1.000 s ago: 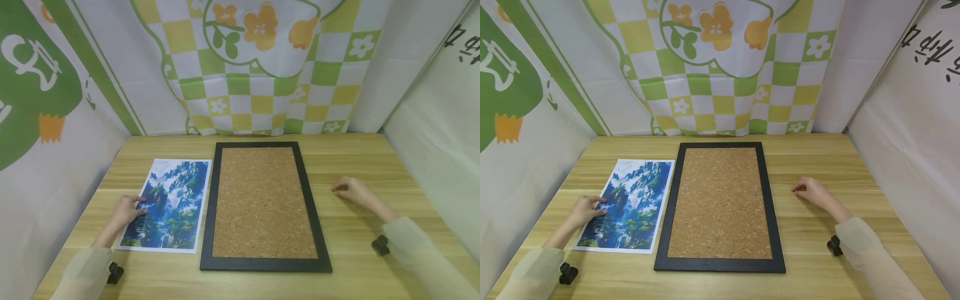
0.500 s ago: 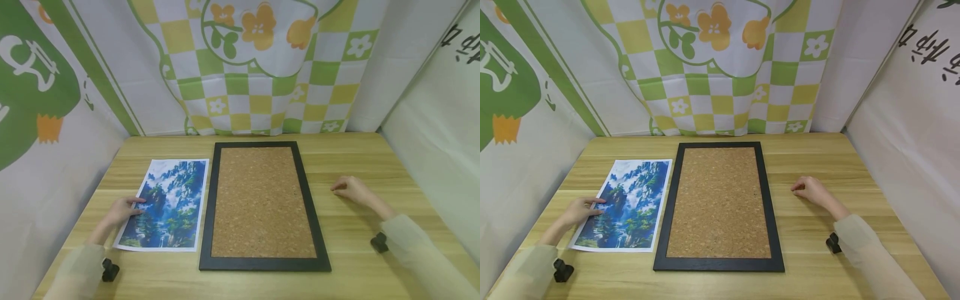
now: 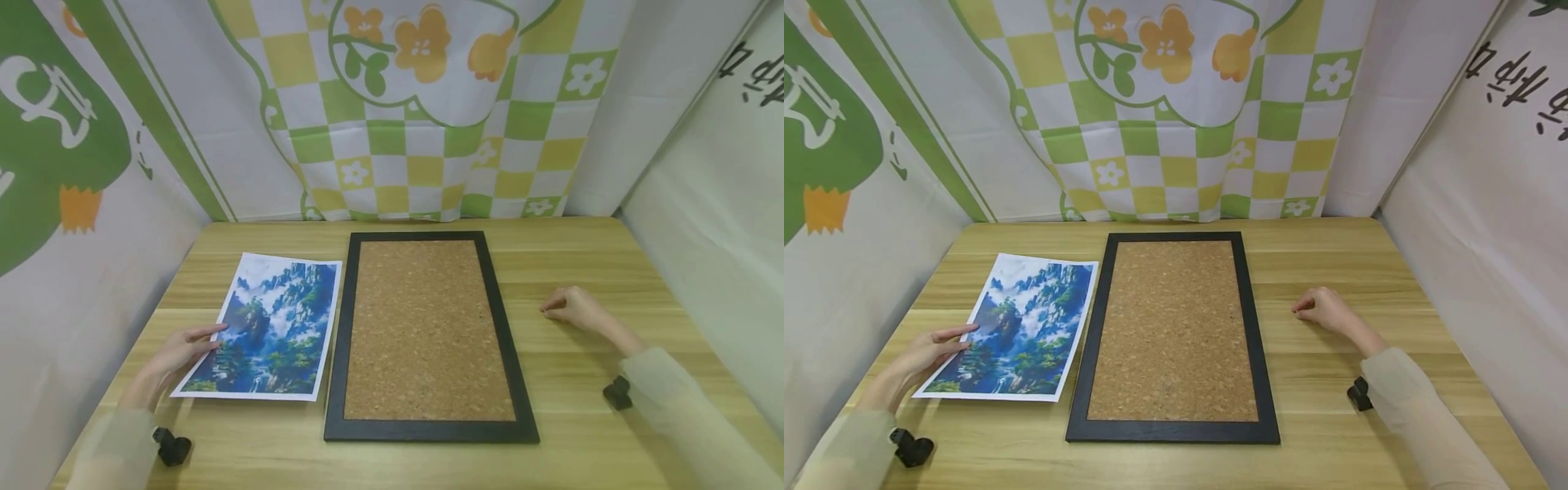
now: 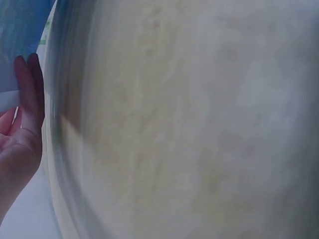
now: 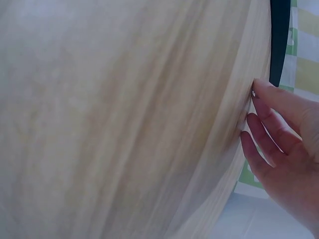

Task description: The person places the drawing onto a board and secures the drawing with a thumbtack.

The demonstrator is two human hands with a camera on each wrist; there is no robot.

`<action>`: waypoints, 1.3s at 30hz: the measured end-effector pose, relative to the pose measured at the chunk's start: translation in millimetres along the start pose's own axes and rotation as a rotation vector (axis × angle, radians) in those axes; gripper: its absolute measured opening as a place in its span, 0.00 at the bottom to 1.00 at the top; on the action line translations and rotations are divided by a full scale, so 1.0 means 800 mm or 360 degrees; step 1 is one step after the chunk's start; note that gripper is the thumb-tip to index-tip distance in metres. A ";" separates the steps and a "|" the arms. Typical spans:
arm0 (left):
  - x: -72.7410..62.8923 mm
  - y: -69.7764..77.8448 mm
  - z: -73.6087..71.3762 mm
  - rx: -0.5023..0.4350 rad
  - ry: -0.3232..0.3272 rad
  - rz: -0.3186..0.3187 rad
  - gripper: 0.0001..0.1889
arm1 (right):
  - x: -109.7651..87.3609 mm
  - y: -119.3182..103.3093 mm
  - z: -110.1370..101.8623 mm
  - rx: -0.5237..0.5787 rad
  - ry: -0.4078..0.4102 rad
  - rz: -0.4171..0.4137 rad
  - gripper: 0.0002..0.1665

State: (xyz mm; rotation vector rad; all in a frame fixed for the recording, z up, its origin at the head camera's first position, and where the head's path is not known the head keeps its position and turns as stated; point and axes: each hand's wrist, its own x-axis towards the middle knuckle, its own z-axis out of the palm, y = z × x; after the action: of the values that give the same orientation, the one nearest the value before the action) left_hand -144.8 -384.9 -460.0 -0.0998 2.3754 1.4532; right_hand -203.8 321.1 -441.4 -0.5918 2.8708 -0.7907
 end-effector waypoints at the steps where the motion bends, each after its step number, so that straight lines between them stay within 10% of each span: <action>1: -0.001 0.000 0.001 -0.0040 0.0004 -0.0005 0.28 | 0.000 0.000 0.000 0.0000 -0.0005 -0.0003 0.05; 18: 0.000 0.056 0.056 -0.0362 0.0148 -0.0073 0.30 | -0.002 0.000 -0.005 0.0051 -0.0044 -0.0037 0.06; 34: 0.039 0.093 0.146 -0.0653 0.0253 -0.0049 0.23 | -0.001 0.002 -0.004 0.0067 -0.0057 -0.0015 0.06; 39: 0.032 0.132 0.179 -0.0639 0.0258 -0.0070 0.22 | -0.002 0.002 -0.004 0.0075 -0.0067 -0.0001 0.06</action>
State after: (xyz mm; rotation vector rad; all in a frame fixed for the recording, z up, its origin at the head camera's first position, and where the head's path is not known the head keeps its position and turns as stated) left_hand -157.1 -206.9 -438.1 -0.3799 2.1481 1.9458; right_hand -203.9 324.8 -439.5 -0.5965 2.8059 -0.8328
